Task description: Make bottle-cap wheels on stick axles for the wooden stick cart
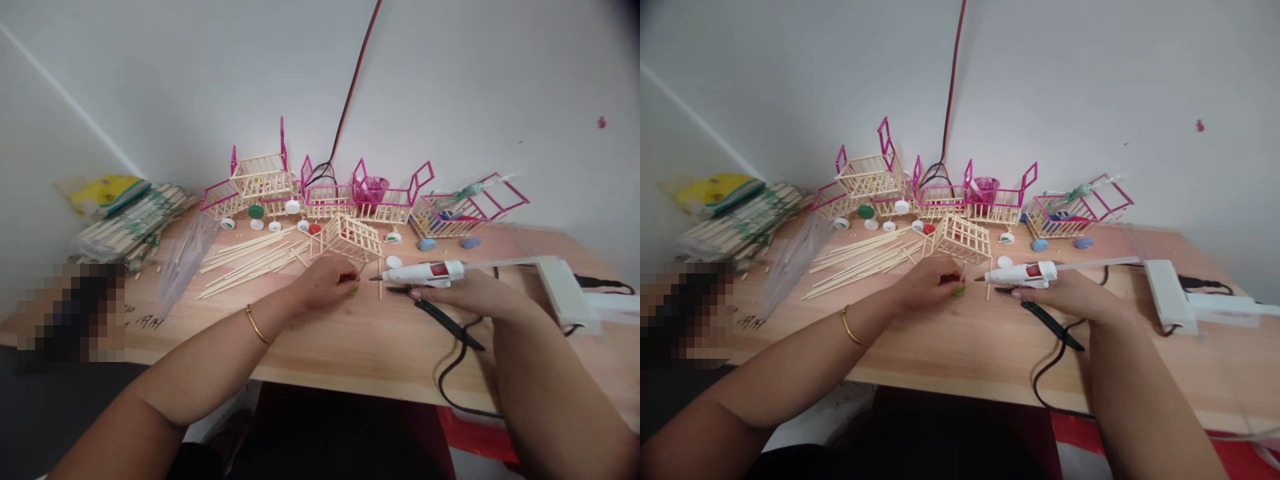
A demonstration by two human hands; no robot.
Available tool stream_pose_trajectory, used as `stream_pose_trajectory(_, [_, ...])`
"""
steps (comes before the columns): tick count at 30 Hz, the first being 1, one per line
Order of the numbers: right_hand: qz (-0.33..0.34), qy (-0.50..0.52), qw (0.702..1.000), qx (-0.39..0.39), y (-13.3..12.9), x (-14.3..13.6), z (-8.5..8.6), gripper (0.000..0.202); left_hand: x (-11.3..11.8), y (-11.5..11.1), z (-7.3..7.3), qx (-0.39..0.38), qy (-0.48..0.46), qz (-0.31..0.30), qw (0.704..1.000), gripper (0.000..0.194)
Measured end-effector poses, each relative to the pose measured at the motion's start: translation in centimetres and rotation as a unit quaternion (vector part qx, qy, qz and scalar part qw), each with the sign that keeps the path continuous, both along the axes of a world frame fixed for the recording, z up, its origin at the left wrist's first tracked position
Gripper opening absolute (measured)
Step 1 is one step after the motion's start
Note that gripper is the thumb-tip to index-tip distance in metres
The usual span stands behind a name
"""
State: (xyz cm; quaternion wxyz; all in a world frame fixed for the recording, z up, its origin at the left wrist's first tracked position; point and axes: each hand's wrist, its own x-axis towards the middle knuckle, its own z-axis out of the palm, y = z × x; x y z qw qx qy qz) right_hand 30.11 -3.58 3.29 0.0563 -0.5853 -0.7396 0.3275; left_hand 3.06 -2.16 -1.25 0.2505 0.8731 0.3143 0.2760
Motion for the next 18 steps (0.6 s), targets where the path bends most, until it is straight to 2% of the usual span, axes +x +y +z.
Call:
stream_pose_trajectory(11, [0.034,0.003,0.999,0.007,0.3,0.1,-0.6,0.046,0.0,0.0,0.2,-0.007,0.007,0.006,1.0,0.012])
stream_pose_trajectory(18, [0.044,0.015,0.999,0.009,-0.2,-1.2,-0.1,0.032,0.0,0.0,0.1,0.007,0.021,0.014,1.0,0.015])
